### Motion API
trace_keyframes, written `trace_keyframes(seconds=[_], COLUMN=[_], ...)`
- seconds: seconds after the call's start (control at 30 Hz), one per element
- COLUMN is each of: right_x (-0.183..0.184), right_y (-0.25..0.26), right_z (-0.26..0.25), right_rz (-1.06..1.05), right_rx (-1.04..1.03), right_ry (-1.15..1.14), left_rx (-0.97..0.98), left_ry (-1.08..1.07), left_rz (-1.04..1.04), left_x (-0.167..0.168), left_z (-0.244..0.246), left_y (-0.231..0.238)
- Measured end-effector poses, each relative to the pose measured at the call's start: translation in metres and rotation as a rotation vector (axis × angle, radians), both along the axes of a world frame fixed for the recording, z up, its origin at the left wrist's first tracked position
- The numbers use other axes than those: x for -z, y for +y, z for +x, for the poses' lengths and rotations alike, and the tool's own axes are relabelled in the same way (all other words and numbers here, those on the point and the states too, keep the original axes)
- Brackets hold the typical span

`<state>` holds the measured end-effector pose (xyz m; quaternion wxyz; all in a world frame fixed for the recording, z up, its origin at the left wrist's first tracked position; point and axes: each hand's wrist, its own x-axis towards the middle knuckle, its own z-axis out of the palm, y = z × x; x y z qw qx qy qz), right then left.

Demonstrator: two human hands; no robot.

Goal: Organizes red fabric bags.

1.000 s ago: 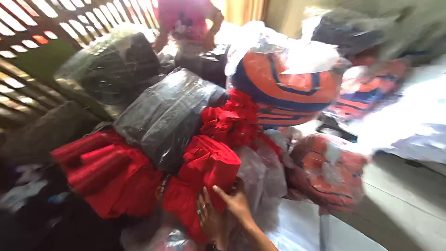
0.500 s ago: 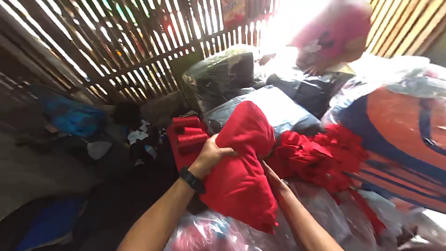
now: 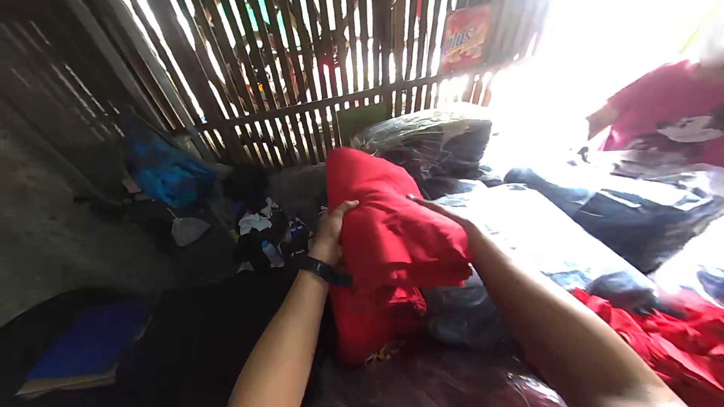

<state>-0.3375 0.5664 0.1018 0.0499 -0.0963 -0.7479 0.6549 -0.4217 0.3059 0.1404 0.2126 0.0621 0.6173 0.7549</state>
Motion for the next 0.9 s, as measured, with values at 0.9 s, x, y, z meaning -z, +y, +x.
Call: trace_keyframes(seconds=[0.9], right_x=[0.049], right_y=[-0.038], right_z=[-0.081], right_rz=[0.245], right_rx=[0.05], right_ry=[-0.397], left_rx=[-0.104], left_ry=[0.636], left_rz=[-0.785], left_x=[0.027], left_z=[-0.036], left_y=[-0.028])
